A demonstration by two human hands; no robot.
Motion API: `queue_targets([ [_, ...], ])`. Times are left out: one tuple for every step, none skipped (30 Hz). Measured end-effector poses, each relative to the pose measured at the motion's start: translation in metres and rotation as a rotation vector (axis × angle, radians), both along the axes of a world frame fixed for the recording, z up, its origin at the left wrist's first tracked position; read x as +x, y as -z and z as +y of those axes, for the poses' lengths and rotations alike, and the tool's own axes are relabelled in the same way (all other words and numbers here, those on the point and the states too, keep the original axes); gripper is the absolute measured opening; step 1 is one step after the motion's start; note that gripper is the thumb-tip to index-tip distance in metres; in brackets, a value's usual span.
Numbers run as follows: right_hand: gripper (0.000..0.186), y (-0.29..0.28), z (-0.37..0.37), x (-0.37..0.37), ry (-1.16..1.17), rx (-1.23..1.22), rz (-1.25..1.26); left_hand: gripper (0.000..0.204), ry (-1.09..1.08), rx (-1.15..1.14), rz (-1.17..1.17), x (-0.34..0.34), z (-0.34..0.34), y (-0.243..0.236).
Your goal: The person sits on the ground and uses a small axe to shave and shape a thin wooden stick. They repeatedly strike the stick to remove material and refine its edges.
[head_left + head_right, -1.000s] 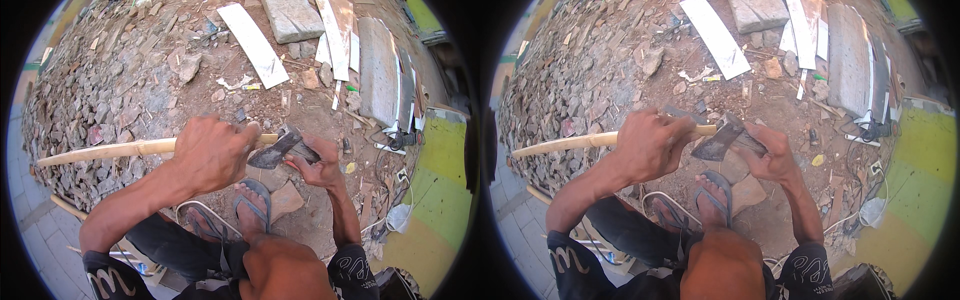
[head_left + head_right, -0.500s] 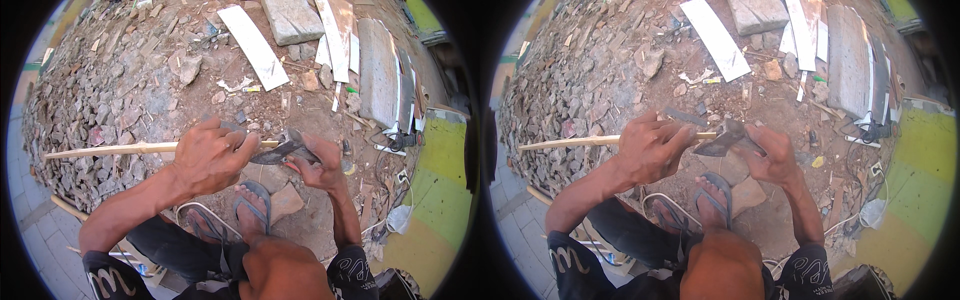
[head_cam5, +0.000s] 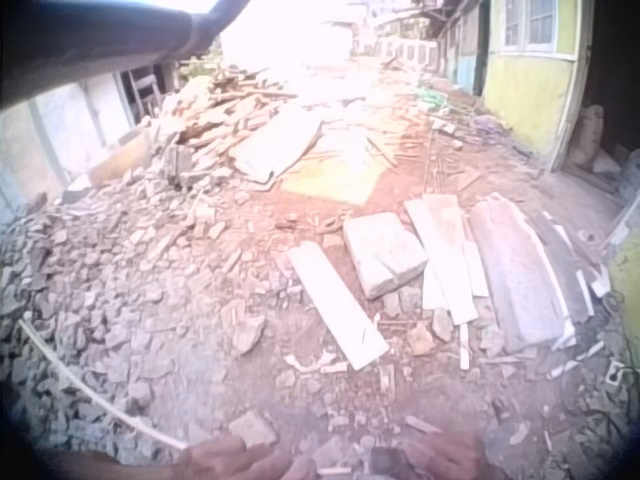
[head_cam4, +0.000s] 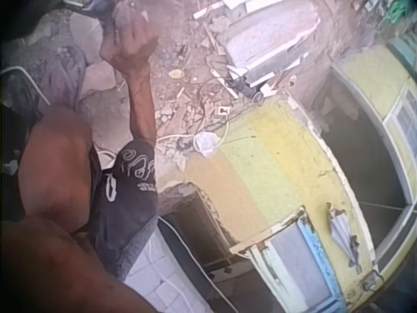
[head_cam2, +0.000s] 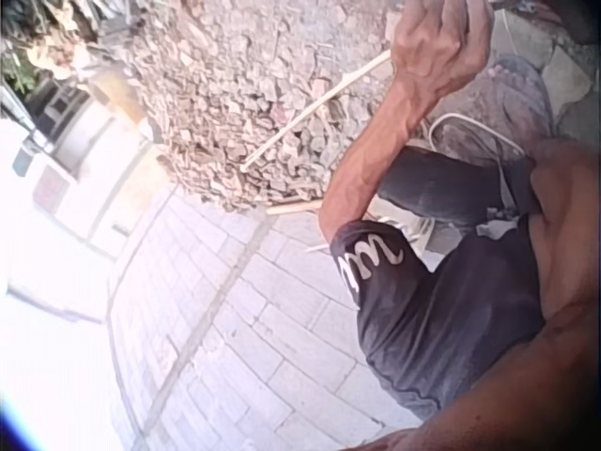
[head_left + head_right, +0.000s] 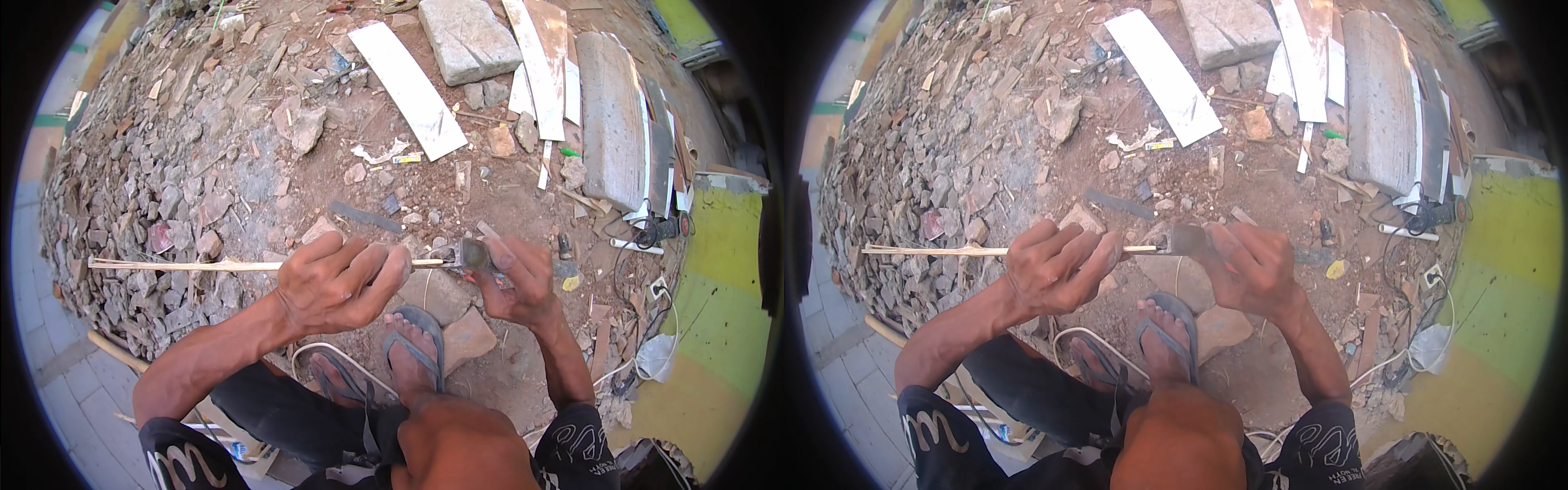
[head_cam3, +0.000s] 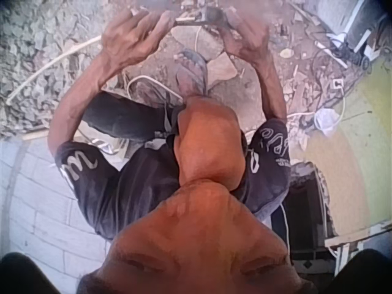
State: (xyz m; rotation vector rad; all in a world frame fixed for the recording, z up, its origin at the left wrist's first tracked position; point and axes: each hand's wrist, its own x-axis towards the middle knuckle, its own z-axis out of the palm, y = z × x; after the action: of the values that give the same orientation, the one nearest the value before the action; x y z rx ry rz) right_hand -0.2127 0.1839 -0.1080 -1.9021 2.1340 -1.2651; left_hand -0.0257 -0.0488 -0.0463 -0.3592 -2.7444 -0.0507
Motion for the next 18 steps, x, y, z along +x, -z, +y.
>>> queue_targets([
  [0.049,0.000,0.001,0.000,0.000,0.023,-0.003,0.020,0.008,-0.007,0.001,0.000,-0.001,-0.001],
  [0.049,0.000,0.001,0.000,0.002,-0.002,0.003,0.019,0.016,-0.014,0.001,-0.001,-0.001,-0.002],
  [0.049,0.000,0.000,0.001,0.003,-0.027,0.009,0.019,0.024,-0.021,0.002,-0.001,-0.002,-0.003],
  [0.049,0.001,-0.002,0.001,0.004,-0.054,0.013,0.019,0.028,-0.029,0.000,-0.001,-0.003,-0.005],
  [0.049,0.000,-0.004,0.001,0.008,-0.060,0.024,0.019,0.033,-0.037,-0.002,-0.002,-0.003,-0.007],
  [0.048,-0.001,-0.005,0.001,0.011,-0.066,0.034,0.019,0.037,-0.045,-0.004,-0.003,-0.004,-0.008],
  [0.048,-0.003,-0.006,0.001,0.017,-0.070,0.047,0.018,0.044,-0.048,0.019,-0.004,-0.005,-0.008],
  [0.048,-0.003,-0.007,0.001,0.020,-0.082,0.052,0.018,0.050,-0.051,0.042,-0.006,-0.006,-0.007],
  [0.047,-0.003,-0.008,0.001,0.024,-0.094,0.056,0.018,0.057,-0.054,0.065,-0.007,-0.007,-0.007],
  [0.047,-0.002,-0.009,0.000,0.027,-0.110,0.060,0.017,0.057,-0.065,0.094,-0.007,-0.008,-0.006],
  [0.046,-0.002,-0.010,0.000,0.032,-0.119,0.081,0.017,0.056,-0.077,0.124,-0.007,-0.009,-0.006],
  [0.046,-0.002,-0.010,0.000,0.038,-0.128,0.102,0.017,0.056,-0.089,0.154,-0.007,-0.010,-0.005],
  [0.045,-0.003,-0.009,0.001,0.046,-0.134,0.124,0.017,0.059,-0.099,0.150,-0.005,-0.012,-0.003],
  [0.045,-0.003,-0.010,0.001,0.049,-0.139,0.129,0.017,0.062,-0.110,0.146,-0.004,-0.013,-0.001],
  [0.045,-0.004,-0.011,0.002,0.051,-0.144,0.135,0.017,0.065,-0.121,0.142,-0.002,-0.013,-0.001],
  [0.045,-0.004,-0.012,0.003,0.054,-0.149,0.142,0.016,0.066,-0.129,0.147,-0.002,-0.013,-0.001],
  [0.048,-0.004,-0.010,0.003,0.050,-0.130,0.140,0.016,0.066,-0.137,0.152,-0.002,-0.013,-0.001],
  [0.052,-0.003,-0.006,0.003,0.046,-0.111,0.137,0.016,0.066,-0.145,0.158,-0.001,-0.012,-0.002],
])
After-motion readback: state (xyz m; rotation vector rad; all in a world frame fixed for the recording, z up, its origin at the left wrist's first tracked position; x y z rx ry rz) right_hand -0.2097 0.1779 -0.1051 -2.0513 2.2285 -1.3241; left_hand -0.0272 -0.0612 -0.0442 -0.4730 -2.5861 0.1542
